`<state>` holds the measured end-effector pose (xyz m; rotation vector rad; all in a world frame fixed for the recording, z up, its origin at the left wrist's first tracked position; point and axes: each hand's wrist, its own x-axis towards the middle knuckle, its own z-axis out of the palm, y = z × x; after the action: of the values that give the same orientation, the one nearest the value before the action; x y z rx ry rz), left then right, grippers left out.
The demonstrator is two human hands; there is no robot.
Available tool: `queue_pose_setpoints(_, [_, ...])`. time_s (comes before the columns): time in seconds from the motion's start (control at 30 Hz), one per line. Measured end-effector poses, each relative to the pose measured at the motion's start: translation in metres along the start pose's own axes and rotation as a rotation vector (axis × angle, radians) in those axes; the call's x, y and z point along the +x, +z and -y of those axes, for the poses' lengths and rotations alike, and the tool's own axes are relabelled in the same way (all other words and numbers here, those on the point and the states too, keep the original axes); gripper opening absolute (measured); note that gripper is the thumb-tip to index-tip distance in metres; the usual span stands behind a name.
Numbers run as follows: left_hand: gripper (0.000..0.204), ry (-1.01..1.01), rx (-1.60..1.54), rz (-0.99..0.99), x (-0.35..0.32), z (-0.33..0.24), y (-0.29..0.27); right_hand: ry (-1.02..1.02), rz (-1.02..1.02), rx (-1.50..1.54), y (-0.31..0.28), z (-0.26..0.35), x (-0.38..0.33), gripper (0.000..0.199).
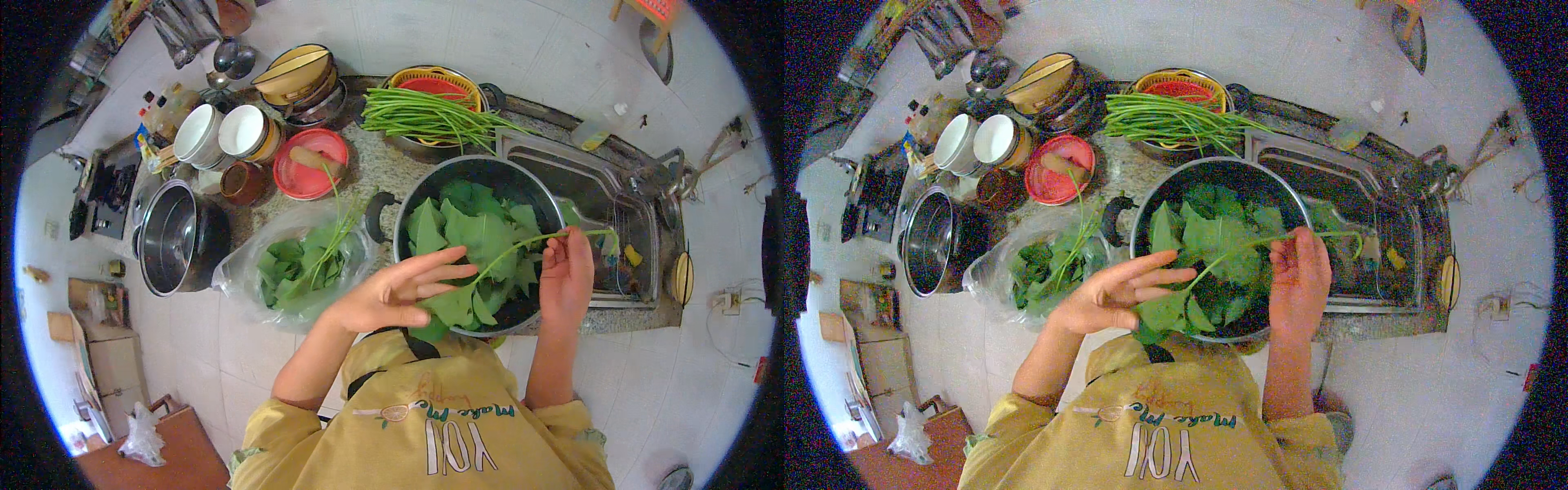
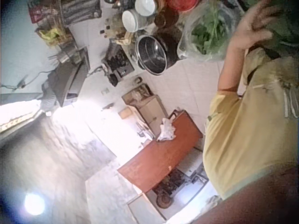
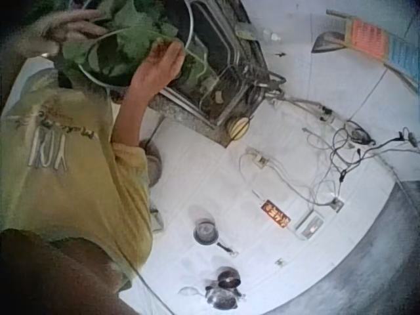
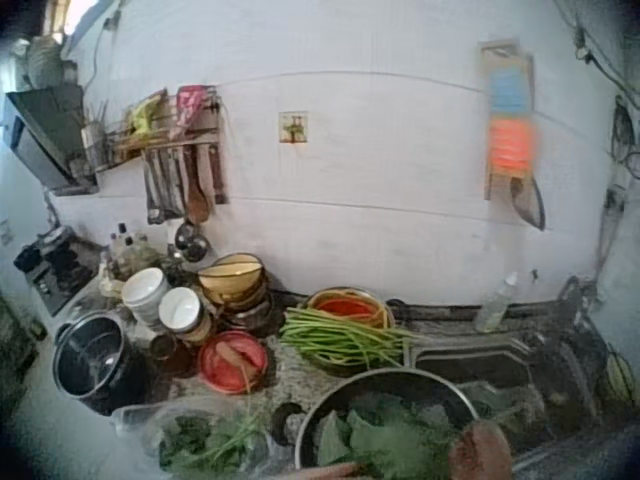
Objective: The person stands at a kitchen counter and prepares green leafy vegetables by hand. They pick up individual leaves, remove the stems, and place the cleaned leaves into a metal bowl. The person handles the leaves one by one, occasionally inspecting them before adding them to the bowl.
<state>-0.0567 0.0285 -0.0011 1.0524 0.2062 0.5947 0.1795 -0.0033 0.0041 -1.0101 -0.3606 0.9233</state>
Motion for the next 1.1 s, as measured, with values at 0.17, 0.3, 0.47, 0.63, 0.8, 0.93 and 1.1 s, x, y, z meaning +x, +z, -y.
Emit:
queue_pose_setpoints(0.17, [0.057, -0.06, -0.18, -0.116, 0.012, 0.003, 0.008, 0.162, 0.175, 0.108, -0.001, 0.008, -0.001, 0.039])
queue_pose_setpoints(0.3, [0.052, -0.035, -0.153, -0.201, 0.021, 0.003, 0.019, 0.397, 0.364, -0.04, 0.018, 0.014, -0.017, 0.08])
queue_pose_setpoints(0.47, [0.04, 0.144, 0.408, -0.213, 0.023, -0.002, 0.026, 0.045, 0.688, -0.274, 0.017, 0.008, -0.038, 0.098])
queue_pose_setpoints(0.63, [0.043, 0.353, 0.722, -0.317, 0.022, -0.005, 0.034, -0.125, 0.603, -0.293, 0.019, 0.013, -0.045, 0.095])
queue_pose_setpoints(0.8, [0.024, 0.475, 0.748, -0.381, 0.023, -0.007, 0.038, -0.281, 0.547, -0.406, 0.02, 0.023, -0.049, 0.095])
queue_pose_setpoints(0.93, [0.017, 0.597, 0.909, -0.35, 0.025, -0.009, 0.037, -0.449, 0.573, -0.471, 0.017, 0.024, -0.048, 0.089])
queue_pose_setpoints(1.1, [0.023, 0.675, 1.244, -0.399, 0.018, -0.013, 0.046, -0.566, 0.529, -0.807, 0.008, 0.034, -0.05, 0.041])
